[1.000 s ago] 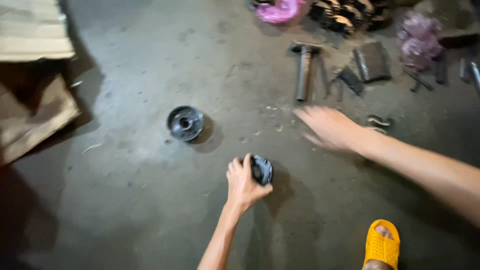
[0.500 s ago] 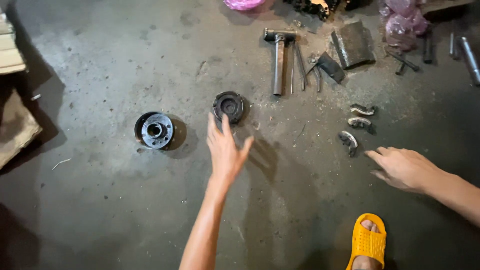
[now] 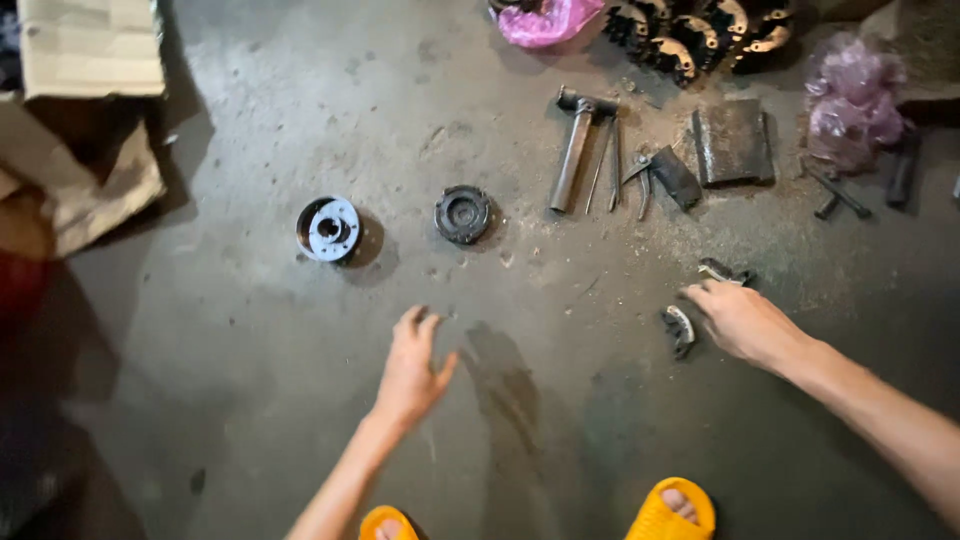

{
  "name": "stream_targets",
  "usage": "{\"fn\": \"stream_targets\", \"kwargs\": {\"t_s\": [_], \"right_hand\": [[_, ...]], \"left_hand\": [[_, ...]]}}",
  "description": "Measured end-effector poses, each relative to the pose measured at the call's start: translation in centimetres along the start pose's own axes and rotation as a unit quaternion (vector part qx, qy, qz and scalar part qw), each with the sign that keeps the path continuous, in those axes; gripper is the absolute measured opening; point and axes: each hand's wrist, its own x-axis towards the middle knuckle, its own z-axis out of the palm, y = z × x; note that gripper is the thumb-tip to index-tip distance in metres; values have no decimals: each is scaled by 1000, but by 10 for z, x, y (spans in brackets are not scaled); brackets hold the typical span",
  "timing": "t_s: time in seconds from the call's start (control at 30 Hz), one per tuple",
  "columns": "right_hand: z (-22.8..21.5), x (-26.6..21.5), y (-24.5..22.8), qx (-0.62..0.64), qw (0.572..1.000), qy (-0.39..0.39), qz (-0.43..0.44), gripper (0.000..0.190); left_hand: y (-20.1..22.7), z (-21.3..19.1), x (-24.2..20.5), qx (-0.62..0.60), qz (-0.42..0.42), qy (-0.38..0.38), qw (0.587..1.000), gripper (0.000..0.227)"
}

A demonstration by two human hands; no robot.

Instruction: The person walks through a cluttered workshop and sits on the floor to assemble mechanical parts. They pick up a circular metal housing and several smaller components, using a hammer to tap pieces into place and arranging the parts on the ground.

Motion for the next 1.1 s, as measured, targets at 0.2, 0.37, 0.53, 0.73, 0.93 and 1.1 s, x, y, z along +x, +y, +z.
{"fn": "stream_targets", "kwargs": {"t_s": [0.2, 0.37, 0.53, 0.73, 0.93, 1.1], "right_hand": [[55, -43, 32, 113, 976, 159, 94, 17], [128, -34, 77, 175, 960, 196, 92, 25], [100, -22, 12, 179, 940, 257, 133, 35], [115, 25, -16, 73, 949, 162, 261, 54], [145, 35, 2, 5, 932, 92, 351, 52], [54, 30, -22, -2, 887, 209, 413, 42]], "left_hand": [[3, -8, 10, 5, -30, 34, 999, 59], [-23, -36, 26, 194, -68, -61, 977, 56], [-38, -57, 71, 226, -35, -43, 972, 57], [-59, -34, 116, 173, 45, -31, 983, 56], [-65, -29, 133, -33, 115, -74, 990, 42], [-82, -33, 133, -139, 148, -20, 979, 37]]}}
